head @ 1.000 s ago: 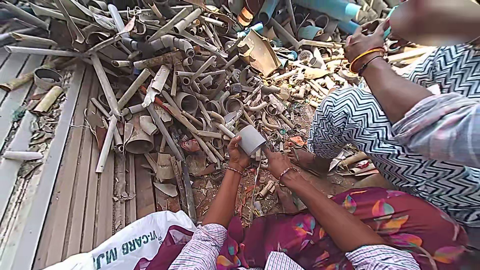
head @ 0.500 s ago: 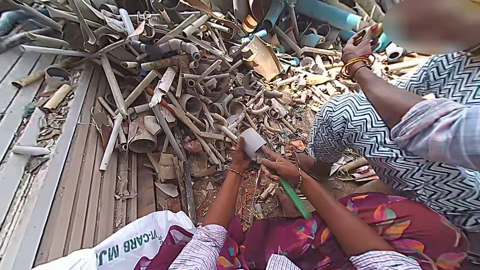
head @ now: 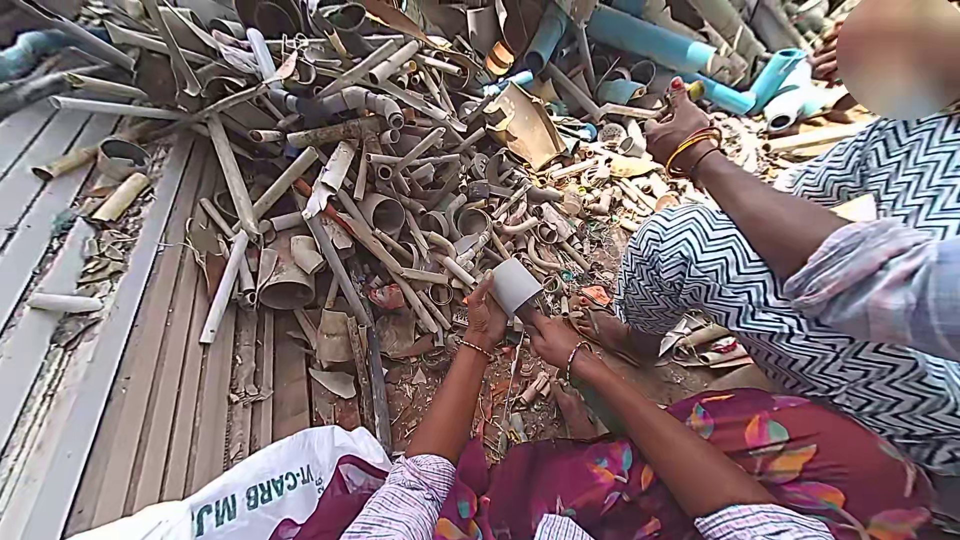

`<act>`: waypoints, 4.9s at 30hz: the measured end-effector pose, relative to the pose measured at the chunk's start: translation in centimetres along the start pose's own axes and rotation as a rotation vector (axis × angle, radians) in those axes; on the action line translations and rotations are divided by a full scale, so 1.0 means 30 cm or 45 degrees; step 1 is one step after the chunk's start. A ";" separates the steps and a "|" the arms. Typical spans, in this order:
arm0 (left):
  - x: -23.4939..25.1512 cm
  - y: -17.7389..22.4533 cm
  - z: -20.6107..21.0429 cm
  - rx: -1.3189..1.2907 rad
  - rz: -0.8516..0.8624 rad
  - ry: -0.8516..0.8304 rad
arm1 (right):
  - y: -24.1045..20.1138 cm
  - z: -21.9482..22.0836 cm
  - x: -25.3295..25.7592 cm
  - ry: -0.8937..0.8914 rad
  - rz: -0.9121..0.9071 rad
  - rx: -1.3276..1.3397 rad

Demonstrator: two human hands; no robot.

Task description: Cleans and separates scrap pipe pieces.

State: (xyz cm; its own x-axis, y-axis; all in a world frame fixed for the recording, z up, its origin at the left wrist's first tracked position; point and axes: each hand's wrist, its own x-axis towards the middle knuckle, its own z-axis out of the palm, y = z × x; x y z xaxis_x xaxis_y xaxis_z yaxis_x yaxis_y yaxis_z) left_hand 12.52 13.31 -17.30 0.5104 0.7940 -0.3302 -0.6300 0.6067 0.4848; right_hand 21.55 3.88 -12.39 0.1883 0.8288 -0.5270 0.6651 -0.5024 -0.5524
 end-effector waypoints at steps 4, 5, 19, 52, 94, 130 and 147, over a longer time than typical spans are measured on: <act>-0.004 0.003 0.001 -0.051 -0.039 -0.132 | 0.055 0.017 -0.015 -0.213 -0.251 1.277; -0.009 0.005 0.005 -0.027 -0.044 -0.154 | 0.056 0.012 -0.022 -0.257 -0.270 1.373; 0.021 0.006 0.037 0.155 -0.238 -0.108 | 0.068 -0.022 -0.013 0.037 -0.181 0.487; 0.055 -0.061 0.072 0.580 -0.266 0.176 | 0.112 -0.024 -0.043 -0.086 -0.102 0.099; -0.060 -0.109 0.139 0.709 0.129 -0.045 | 0.056 -0.026 -0.159 0.188 0.036 -0.226; -0.071 -0.103 0.112 0.424 0.114 -0.208 | 0.123 0.036 -0.087 0.035 -0.508 1.096; -0.064 -0.062 0.118 0.424 0.138 -0.186 | 0.105 0.007 -0.119 0.077 -0.571 0.983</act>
State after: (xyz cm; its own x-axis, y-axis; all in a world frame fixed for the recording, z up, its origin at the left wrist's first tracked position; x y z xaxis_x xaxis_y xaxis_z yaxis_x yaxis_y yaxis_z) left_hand 14.79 10.52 -14.71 0.5441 0.8245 -0.1554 -0.4726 0.4542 0.7552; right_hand 22.82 -0.70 -12.39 0.0795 0.9878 -0.1338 0.0180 -0.1356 -0.9906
